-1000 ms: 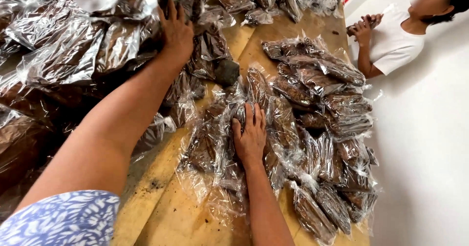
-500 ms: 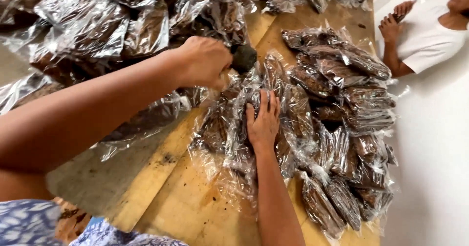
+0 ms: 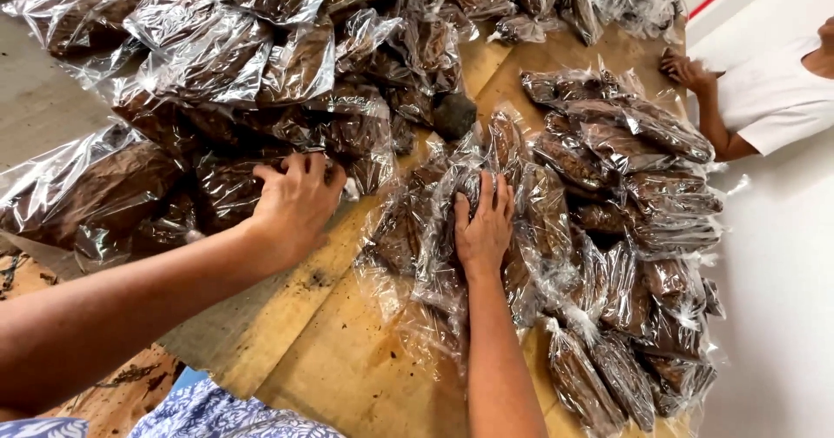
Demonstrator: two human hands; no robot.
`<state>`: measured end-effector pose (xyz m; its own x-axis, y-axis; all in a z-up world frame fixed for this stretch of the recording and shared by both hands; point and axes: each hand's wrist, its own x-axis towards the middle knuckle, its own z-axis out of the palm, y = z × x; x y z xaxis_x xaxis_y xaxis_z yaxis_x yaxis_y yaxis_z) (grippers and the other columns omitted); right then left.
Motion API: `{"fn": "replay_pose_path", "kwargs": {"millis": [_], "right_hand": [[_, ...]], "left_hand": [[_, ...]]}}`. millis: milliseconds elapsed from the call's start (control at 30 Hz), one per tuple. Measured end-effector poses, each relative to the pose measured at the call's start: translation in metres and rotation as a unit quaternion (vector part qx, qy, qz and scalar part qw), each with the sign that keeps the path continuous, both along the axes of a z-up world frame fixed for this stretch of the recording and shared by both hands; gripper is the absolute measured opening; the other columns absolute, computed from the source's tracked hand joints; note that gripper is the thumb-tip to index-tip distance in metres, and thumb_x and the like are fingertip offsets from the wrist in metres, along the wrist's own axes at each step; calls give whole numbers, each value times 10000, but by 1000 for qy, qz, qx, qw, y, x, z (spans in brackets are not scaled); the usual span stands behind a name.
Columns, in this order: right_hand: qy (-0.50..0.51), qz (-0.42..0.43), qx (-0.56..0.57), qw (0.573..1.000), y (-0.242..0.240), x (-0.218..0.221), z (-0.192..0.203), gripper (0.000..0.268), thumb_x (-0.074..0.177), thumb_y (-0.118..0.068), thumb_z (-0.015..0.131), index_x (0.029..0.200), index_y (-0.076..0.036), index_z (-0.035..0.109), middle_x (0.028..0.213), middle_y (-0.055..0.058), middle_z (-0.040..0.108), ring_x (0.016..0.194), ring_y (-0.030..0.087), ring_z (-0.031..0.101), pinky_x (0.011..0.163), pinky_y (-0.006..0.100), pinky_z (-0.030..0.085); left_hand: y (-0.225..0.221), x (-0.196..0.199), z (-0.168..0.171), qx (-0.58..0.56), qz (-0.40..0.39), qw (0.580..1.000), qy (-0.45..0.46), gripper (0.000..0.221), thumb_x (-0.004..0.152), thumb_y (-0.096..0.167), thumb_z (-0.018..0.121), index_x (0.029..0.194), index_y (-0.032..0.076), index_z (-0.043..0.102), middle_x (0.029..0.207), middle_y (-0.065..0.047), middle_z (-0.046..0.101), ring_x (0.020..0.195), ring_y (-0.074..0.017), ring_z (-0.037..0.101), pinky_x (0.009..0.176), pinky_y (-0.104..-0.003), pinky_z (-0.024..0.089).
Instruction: The person repeatedly picks up dark brown food items, places them into clear plastic bags, and ties the bags shut by hand. The tied packages are set aside on the table. Another person is visible in the background performing similar packaging.
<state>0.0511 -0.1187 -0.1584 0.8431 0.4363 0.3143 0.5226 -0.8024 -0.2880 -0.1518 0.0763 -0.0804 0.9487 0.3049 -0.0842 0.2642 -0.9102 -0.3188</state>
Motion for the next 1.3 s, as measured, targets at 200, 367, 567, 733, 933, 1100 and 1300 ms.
{"fn": "replay_pose_path", "kwargs": {"millis": [200, 367, 567, 733, 933, 1100, 1300], "right_hand": [[-25, 7, 9, 1000, -1, -1, -1, 604, 927, -540, 385, 1444, -230, 354, 1499, 88, 289, 1391, 347, 257, 985, 567, 409], [3, 6, 15, 1000, 1, -1, 3, 596, 936, -526, 375, 1451, -228, 332, 1503, 82, 264, 1405, 337, 226, 1009, 562, 386], [21, 4, 10, 1000, 3, -4, 7, 737, 876, -650, 180, 1472, -225, 259, 1551, 87, 203, 1426, 308, 158, 1075, 583, 250], [13, 11, 24, 1000, 3, -6, 8, 649, 922, -559, 285, 1457, -193, 305, 1533, 107, 247, 1417, 314, 180, 1053, 563, 288], [14, 15, 26, 999, 2, -5, 8, 685, 901, -592, 228, 1449, -194, 327, 1530, 104, 258, 1408, 321, 200, 1017, 565, 302], [29, 6, 28, 999, 4, -6, 13, 714, 899, -621, 189, 1445, -184, 331, 1543, 94, 233, 1422, 306, 170, 1027, 585, 285], [36, -11, -7, 999, 3, -7, 18, 628, 925, -547, 259, 1449, -203, 292, 1553, 78, 188, 1433, 277, 136, 1032, 636, 272]], "left_hand": [[3, -3, -8, 4, 19, 998, -63, 636, 706, 118, 775, 1287, 82, 519, 1109, -207, 588, 993, -341, 647, 731, -536, 573], [4, 1, 8, -155, 9, 983, -102, 388, 838, -5, 531, 1219, 67, 520, 1001, -175, 618, 861, -304, 690, 618, -472, 605], [17, -32, 171, -525, 194, 811, -168, 186, 1059, 170, 389, 1210, 156, 495, 750, -119, 579, 480, -215, 497, 363, -305, 430], [123, -18, 120, -329, 182, 879, -292, 329, 1120, 294, 324, 1079, 33, 521, 749, -159, 451, 563, -228, 354, 429, -396, 297], [186, 62, 59, -303, 231, 917, -119, 862, 786, 736, 200, 1454, 205, 77, 1459, -55, -16, 1321, -282, -13, 1024, -618, 75], [215, 95, 22, -304, 286, 906, -71, 946, 707, 819, 188, 1500, 362, -52, 1582, 96, -112, 1481, -236, -57, 1133, -639, -2], [266, 147, -55, -252, 177, 906, -289, 943, 967, 652, 610, 1461, -80, 281, 1373, -348, 423, 1145, -558, 449, 797, -636, 431]]}}
